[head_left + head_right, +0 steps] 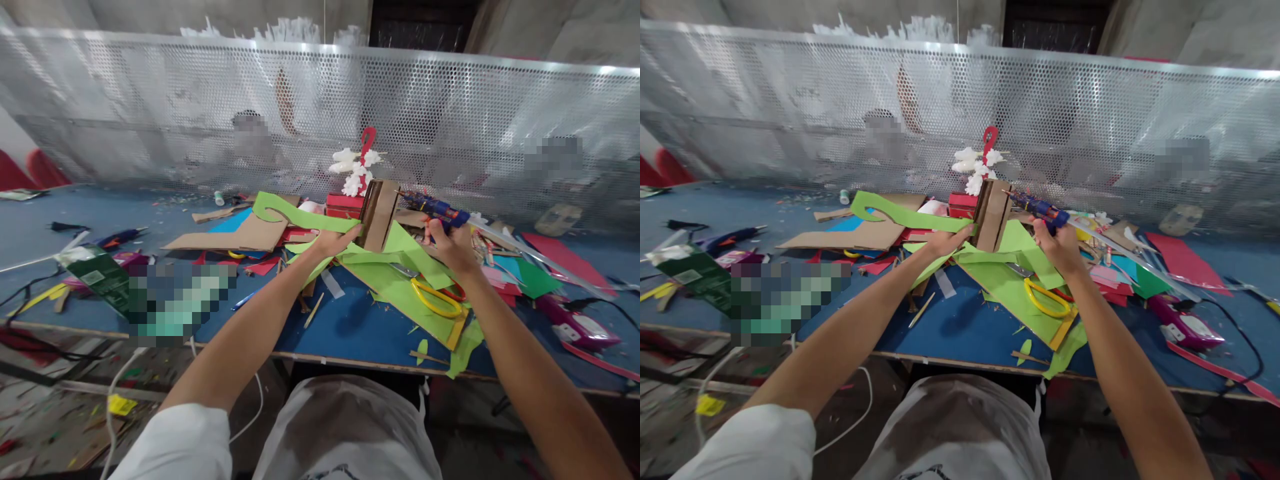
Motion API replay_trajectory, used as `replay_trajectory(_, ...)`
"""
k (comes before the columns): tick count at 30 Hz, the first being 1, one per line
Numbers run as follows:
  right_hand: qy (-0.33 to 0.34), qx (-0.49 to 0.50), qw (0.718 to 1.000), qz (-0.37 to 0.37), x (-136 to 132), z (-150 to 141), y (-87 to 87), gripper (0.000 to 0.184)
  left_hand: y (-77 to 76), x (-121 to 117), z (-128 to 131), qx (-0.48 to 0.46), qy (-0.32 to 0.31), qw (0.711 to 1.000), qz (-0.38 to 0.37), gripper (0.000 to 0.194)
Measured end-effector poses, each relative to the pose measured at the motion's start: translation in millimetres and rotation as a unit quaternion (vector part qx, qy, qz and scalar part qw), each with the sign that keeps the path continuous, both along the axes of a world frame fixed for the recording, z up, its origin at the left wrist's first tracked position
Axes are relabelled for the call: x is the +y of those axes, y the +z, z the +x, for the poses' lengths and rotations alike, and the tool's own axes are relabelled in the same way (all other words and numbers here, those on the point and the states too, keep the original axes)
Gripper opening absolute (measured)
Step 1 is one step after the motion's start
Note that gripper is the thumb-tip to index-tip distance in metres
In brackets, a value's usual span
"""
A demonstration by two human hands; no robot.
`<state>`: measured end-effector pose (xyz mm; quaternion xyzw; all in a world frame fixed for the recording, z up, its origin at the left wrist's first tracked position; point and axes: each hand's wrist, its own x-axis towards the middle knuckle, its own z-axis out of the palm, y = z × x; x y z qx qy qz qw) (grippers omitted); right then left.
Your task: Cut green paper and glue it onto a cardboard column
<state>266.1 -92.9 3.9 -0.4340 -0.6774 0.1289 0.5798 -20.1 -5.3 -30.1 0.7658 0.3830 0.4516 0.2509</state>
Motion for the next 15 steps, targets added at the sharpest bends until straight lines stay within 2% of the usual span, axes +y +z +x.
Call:
replay_trajectory(7,-0.140,-0.097,0.980,0.101,-5,-3,1.1,0.040,-3.6,1,2,0.062,-0.044,0.997,0.033,0.041)
replay_trajectory(15,-0.205,-0.130,0.962,0.121,-5,-2,7.8,0.033,12.1,-15,8,0.073,-0.053,0.995,0.036,0.039)
